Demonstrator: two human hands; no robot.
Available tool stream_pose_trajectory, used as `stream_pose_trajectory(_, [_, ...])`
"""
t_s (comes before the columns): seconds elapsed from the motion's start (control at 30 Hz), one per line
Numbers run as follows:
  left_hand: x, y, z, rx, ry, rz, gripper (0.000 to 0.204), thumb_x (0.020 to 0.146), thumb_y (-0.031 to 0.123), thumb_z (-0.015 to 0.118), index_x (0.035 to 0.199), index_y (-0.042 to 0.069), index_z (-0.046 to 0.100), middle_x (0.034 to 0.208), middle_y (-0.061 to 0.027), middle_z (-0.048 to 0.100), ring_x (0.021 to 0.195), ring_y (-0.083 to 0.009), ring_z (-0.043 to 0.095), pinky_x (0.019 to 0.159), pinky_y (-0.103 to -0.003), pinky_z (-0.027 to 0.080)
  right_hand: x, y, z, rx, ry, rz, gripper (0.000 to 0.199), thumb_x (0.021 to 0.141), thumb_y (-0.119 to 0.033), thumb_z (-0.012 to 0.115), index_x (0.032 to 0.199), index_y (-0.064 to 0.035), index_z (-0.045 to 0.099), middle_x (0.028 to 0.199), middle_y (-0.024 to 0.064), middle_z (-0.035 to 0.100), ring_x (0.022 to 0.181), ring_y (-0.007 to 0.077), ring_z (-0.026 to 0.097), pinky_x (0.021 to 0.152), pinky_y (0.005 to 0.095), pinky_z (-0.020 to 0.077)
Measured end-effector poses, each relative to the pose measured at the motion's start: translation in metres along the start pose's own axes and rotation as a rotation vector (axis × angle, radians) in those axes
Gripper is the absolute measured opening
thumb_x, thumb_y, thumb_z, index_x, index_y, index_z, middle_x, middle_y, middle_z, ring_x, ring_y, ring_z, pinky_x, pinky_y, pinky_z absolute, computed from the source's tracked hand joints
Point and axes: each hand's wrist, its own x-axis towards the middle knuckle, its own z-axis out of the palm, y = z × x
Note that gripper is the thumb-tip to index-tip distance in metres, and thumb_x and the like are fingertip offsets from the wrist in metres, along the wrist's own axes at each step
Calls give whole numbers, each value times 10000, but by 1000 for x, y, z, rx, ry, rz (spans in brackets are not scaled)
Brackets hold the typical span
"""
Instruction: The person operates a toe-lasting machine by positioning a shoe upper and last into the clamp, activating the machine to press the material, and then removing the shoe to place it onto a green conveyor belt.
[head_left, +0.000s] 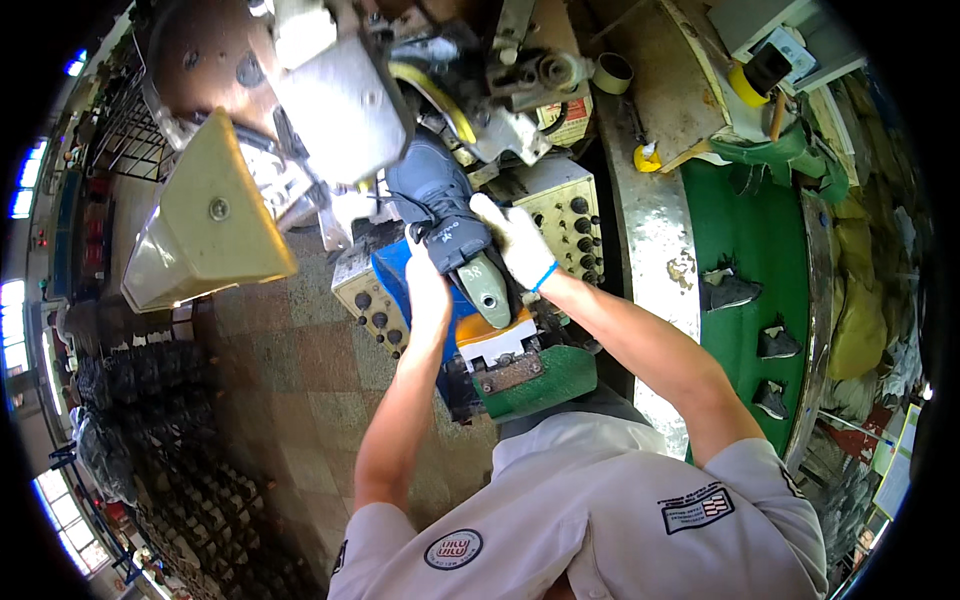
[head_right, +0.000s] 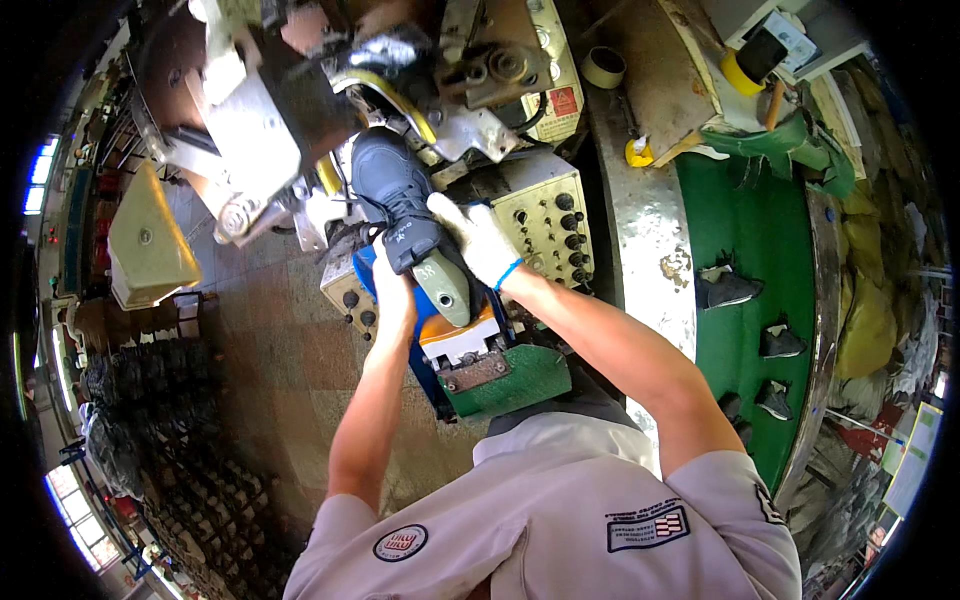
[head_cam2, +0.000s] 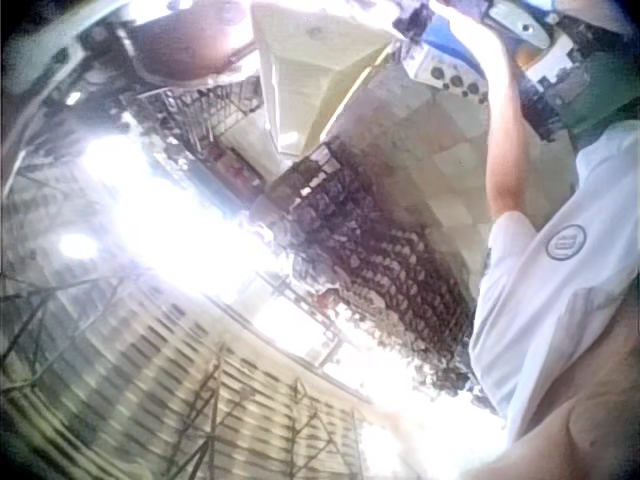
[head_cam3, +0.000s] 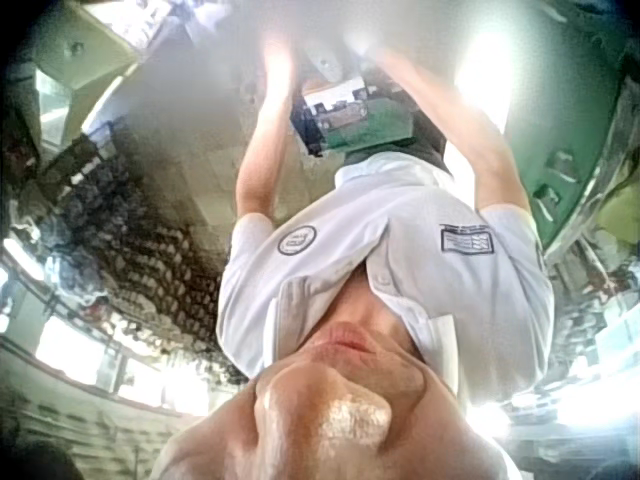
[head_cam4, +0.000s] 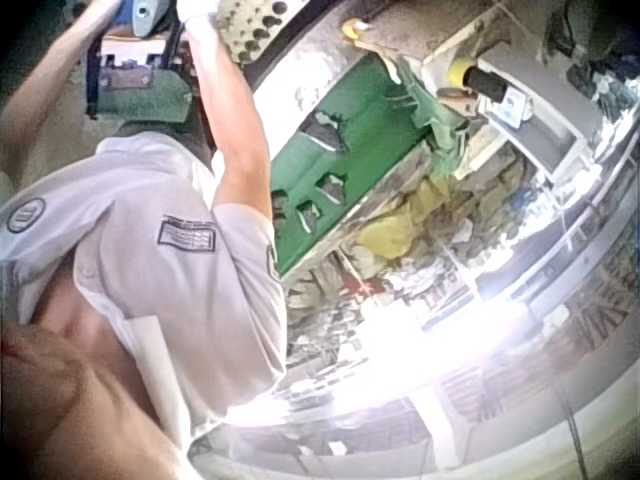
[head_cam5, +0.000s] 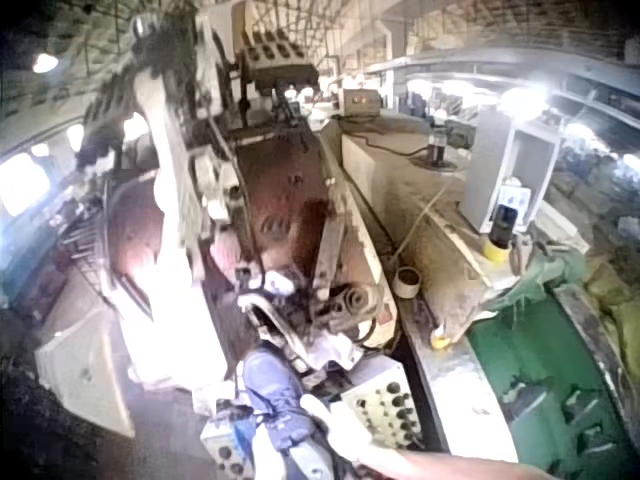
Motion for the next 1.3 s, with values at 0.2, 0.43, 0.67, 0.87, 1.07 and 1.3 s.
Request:
stream_pose_trajectory(0.2, [-61, 18, 16, -223, 290, 336, 554, 1038, 472, 477, 1346, 24, 586, 1210, -120, 604, 1060, -227, 589, 940, -373, 498, -76, 5, -71, 155, 196, 38, 499, 1016, -346, 580, 1282, 75, 602, 1177, 144, 697, 1030, 195, 679, 870, 303, 523])
stream_pose_trajectory(0.43, [-95, 31, 46, 309, 326, 375, 719, 960, 429, 657, 1430, -78, 458, 1383, -261, 536, 1221, -327, 537, 1084, -409, 392, -233, 84, -227, 632, 816, 368, 420, 949, -319, 689, 1113, 57, 600, 879, 175, 696, 694, 271, 688, 562, 349, 534])
stream_pose_trajectory(0.67, [-71, 39, 82, 740, 472, 173, 606, 759, 459, 858, 942, -105, 732, 971, -241, 715, 839, -274, 640, 873, -429, 526, -428, 257, -393, 772, 1213, 516, 332, 909, -248, 713, 1081, 27, 642, 956, 194, 697, 717, 319, 673, 596, 433, 516])
stream_pose_trajectory(0.87, [-93, 34, 131, 392, 354, 236, 483, 856, 165, 747, 1276, -37, 620, 1105, -246, 647, 809, -313, 644, 628, -445, 604, -567, 361, -545, 374, 1599, 794, 501, 822, -341, 765, 1066, 86, 670, 1080, 276, 696, 815, 369, 698, 740, 465, 539])
stream_pose_trajectory(1.07, [-88, 22, 212, 593, 339, 384, 416, 840, 171, 764, 1178, -37, 639, 1025, -209, 649, 758, -286, 620, 609, -430, 579, -641, 341, -691, -42, 2041, 1055, 828, 686, -541, 815, 1182, 99, 644, 1188, 331, 649, 1182, 421, 617, 1014, 427, 477])
stream_pose_trajectory(1.3, [-74, 9, 269, 666, 311, 421, 348, 821, 178, 784, 1064, -38, 661, 931, -165, 651, 698, -255, 592, 587, -412, 550, -698, 385, -791, 269, 2299, 848, 762, 707, -444, 858, 1173, 123, 650, 1189, 277, 679, 1105, 348, 670, 962, 385, 503])
